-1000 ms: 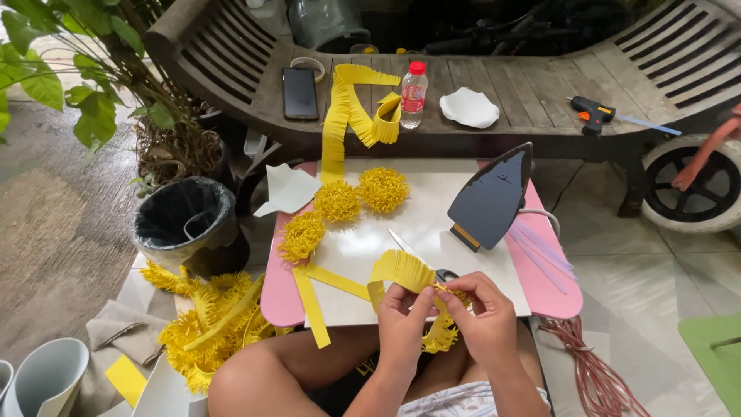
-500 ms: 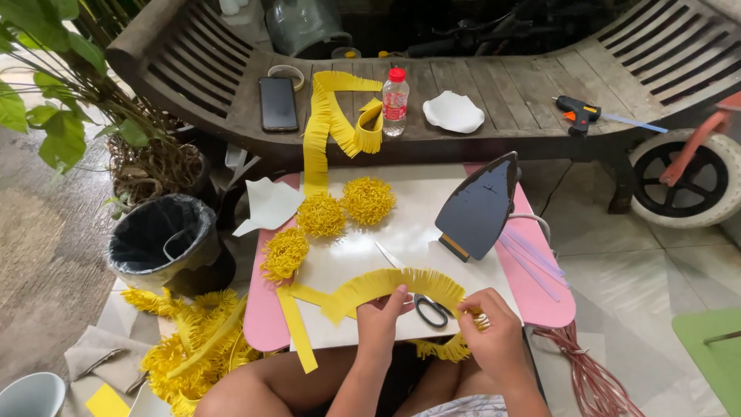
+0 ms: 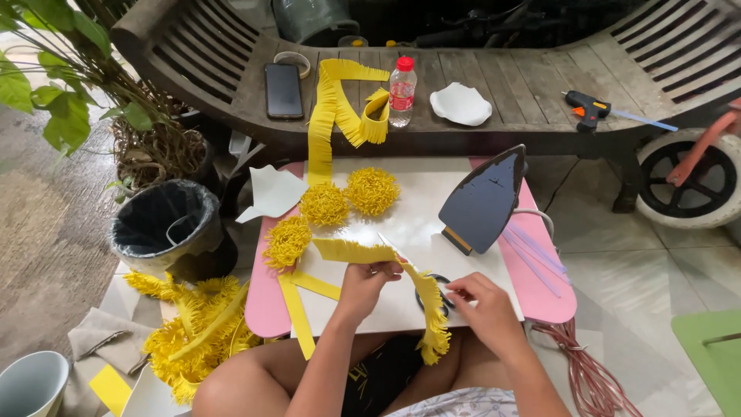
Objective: The person is using scissors to cut fringes into yellow paper strips to create decorative elements.
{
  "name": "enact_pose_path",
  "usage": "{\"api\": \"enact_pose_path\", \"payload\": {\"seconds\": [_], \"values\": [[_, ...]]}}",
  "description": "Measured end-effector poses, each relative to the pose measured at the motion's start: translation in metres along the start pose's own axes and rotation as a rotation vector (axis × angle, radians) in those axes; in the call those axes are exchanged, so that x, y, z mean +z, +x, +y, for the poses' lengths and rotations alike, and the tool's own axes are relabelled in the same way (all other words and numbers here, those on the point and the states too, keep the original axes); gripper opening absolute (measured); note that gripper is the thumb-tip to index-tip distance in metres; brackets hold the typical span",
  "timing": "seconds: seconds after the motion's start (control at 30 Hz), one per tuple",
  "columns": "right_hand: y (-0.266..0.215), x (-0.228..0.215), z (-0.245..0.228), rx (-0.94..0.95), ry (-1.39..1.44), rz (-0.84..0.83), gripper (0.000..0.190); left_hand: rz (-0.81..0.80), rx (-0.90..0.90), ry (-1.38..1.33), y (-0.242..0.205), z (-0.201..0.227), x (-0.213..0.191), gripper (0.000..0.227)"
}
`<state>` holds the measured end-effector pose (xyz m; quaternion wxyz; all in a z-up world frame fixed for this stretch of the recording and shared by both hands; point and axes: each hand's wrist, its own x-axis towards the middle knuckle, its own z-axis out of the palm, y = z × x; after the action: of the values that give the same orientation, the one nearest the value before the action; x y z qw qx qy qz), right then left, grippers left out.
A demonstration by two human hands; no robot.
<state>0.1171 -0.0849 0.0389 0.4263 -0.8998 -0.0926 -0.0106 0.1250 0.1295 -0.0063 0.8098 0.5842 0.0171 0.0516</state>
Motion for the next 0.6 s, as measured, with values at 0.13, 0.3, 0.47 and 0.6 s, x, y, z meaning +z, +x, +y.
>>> {"api": "enact_pose_path", "payload": {"seconds": [0.13,0.3,0.47,0.6], "values": [[0.002,0.019,0.003,-0.163,-0.240,-0.024,0.023,-0.026,0.045,-0.020,0.002,0.011,-0.003,0.023],[0.000,0.029,-0.001,-0.268,-0.370,0.022,0.027,-0.127,0.126,-0.057,-0.008,0.032,0.006,0.014],[-0.007,0.018,-0.003,-0.299,-0.425,-0.001,0.023,-0.251,0.124,-0.135,-0.022,0.063,0.031,0.016],[-0.009,-0.009,0.015,-0.134,-0.380,-0.097,0.027,-0.326,0.100,-0.222,-0.019,0.078,0.051,0.015]]}}
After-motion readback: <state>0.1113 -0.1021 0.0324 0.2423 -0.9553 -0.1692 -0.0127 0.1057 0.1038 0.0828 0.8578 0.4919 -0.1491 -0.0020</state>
